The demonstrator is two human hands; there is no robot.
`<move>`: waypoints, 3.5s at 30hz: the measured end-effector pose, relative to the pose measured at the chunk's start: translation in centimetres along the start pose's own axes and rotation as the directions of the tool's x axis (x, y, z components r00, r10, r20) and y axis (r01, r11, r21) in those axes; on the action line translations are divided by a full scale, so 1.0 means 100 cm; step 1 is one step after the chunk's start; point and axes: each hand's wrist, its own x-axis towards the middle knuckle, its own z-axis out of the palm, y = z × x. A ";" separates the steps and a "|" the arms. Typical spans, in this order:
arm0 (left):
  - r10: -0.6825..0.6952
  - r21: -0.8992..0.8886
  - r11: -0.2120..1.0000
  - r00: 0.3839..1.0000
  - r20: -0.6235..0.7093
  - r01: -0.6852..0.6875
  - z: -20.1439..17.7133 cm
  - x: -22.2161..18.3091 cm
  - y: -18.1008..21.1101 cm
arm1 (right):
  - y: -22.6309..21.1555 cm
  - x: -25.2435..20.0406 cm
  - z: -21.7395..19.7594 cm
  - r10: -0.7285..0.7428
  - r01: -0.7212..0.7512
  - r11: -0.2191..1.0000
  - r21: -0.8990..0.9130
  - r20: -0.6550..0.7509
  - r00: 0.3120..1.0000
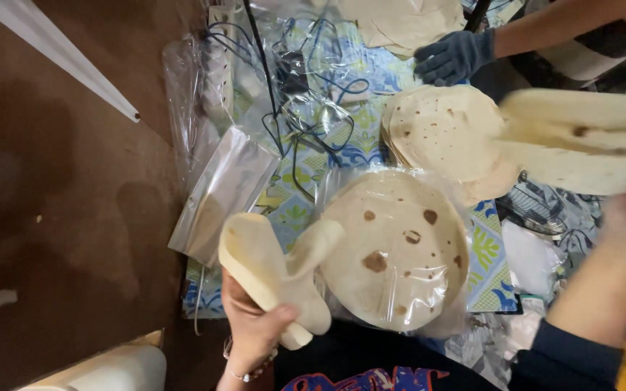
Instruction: The person packs flatbreads into plastic bags by hand, stacking multiple breads into each bag and setting them on the table.
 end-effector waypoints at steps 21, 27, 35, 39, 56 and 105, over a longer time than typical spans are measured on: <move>-0.186 0.067 0.979 0.716 0.673 0.191 0.054 -0.013 -0.028 | 0.055 -0.272 0.045 0.627 -0.632 0.759 -0.154 0.431 0.649; -0.523 -0.050 0.837 0.824 0.219 0.545 0.037 0.055 -0.117 | 0.042 -0.183 0.060 0.501 -0.470 0.756 -0.456 -0.058 0.863; -0.313 0.647 0.741 0.945 0.094 0.181 0.033 0.052 -0.118 | 0.067 -0.183 0.096 0.397 -0.384 0.538 -0.751 -0.177 0.901; -0.311 0.600 0.767 0.950 0.036 0.228 0.031 0.051 -0.121 | 0.033 -0.181 0.124 0.265 -0.435 0.473 -0.766 -0.347 0.899; 0.129 0.980 0.199 0.991 -0.036 0.010 -0.098 0.101 -0.191 | 0.058 -0.200 0.107 0.170 -0.184 0.277 -0.943 -0.140 0.975; 0.422 -0.063 0.893 0.878 -0.227 -0.445 0.045 0.021 0.020 | 0.042 -0.241 0.202 0.301 -0.259 0.953 -0.159 0.370 0.879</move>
